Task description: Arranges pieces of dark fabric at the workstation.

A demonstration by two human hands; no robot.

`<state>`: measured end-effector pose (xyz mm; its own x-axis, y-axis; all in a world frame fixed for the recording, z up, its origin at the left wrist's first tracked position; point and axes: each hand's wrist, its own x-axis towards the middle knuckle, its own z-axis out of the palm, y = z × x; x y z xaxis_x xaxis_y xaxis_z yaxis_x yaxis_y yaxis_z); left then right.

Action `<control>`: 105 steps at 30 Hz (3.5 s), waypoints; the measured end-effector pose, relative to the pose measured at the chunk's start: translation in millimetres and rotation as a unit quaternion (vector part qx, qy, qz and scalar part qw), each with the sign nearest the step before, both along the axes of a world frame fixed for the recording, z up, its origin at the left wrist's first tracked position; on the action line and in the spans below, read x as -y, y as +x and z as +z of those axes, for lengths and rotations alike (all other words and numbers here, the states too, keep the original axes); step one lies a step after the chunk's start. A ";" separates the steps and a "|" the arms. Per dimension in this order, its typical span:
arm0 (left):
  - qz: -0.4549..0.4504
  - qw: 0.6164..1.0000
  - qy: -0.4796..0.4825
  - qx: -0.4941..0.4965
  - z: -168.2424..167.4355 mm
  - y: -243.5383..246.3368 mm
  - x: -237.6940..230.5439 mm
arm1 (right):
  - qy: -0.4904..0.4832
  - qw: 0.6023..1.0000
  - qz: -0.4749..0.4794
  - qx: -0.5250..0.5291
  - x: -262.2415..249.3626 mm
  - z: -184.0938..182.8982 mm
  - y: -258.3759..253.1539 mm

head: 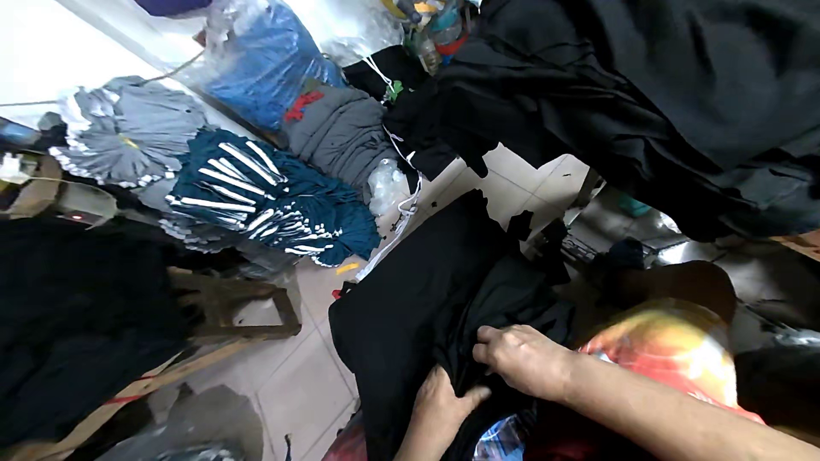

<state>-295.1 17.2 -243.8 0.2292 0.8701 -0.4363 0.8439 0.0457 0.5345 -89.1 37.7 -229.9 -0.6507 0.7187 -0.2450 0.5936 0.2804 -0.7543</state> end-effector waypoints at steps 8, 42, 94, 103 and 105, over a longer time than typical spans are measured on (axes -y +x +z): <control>0.156 0.985 -0.014 0.079 -15.8 -6.1 -13.9 | 0.102 0.991 0.083 -0.025 31.6 -26.4 -7.3; 0.139 0.986 -0.072 0.054 -27.8 -5.3 -22.7 | -0.143 0.969 0.094 0.179 15.9 -24.7 -1.9; 0.122 0.985 -0.102 -0.065 -15.5 7.2 -30.6 | 0.076 0.996 0.013 -0.042 32.6 -41.3 3.6; 0.151 0.980 -0.126 0.020 -23.6 -5.0 -38.6 | -0.139 0.965 0.137 0.175 22.0 -28.3 0.0; 0.151 0.979 -0.133 0.015 -22.3 -4.3 -39.6 | -0.143 0.969 0.120 0.163 21.8 -25.8 3.2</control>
